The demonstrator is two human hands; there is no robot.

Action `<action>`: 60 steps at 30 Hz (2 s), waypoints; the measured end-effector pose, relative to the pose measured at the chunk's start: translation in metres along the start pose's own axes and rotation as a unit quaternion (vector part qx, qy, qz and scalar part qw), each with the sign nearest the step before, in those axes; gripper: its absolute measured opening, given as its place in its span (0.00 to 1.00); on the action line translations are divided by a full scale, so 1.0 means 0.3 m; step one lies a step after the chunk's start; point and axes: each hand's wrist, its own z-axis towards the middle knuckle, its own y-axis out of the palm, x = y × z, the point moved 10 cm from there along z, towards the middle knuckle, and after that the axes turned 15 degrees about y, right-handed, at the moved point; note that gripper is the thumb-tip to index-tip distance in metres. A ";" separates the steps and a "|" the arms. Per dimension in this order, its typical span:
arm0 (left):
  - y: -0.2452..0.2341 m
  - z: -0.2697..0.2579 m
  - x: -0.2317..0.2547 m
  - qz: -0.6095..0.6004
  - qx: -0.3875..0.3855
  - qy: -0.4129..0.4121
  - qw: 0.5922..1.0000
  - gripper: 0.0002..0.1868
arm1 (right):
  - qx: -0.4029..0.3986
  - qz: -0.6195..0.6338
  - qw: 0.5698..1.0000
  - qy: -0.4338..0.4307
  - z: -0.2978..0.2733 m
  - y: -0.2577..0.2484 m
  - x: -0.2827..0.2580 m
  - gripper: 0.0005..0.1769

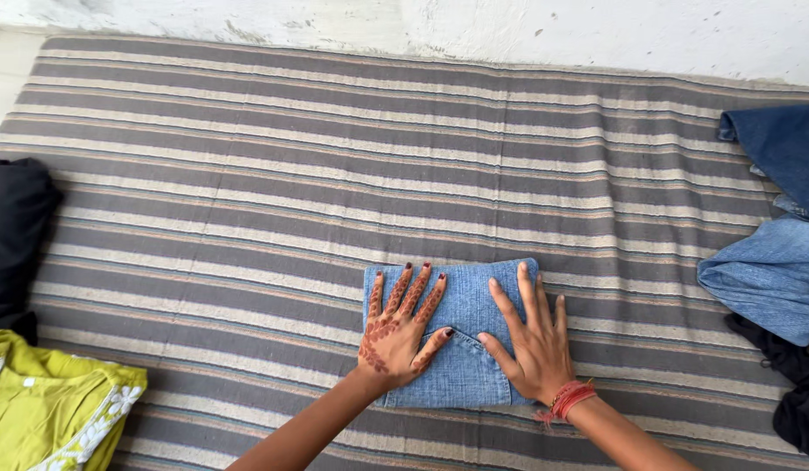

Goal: The person folds several pairs of trousers on a striped mat. They smooth and fold dark denim jeans, light denim jeans, and black trousers, stacking each folded item on a growing pile.

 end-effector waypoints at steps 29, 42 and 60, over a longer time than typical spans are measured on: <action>0.228 -0.406 0.101 -0.791 0.032 -0.340 0.508 0.42 | -0.371 0.448 0.622 0.524 -0.189 0.146 0.271 0.40; -0.067 -0.899 -0.017 -0.776 0.305 -0.293 0.469 0.39 | -0.596 0.442 0.522 0.420 -0.123 0.168 -0.283 0.58; -0.657 -1.230 -0.901 -0.507 0.558 -0.300 0.584 0.30 | -0.499 0.697 0.481 0.181 0.267 0.508 -1.759 0.36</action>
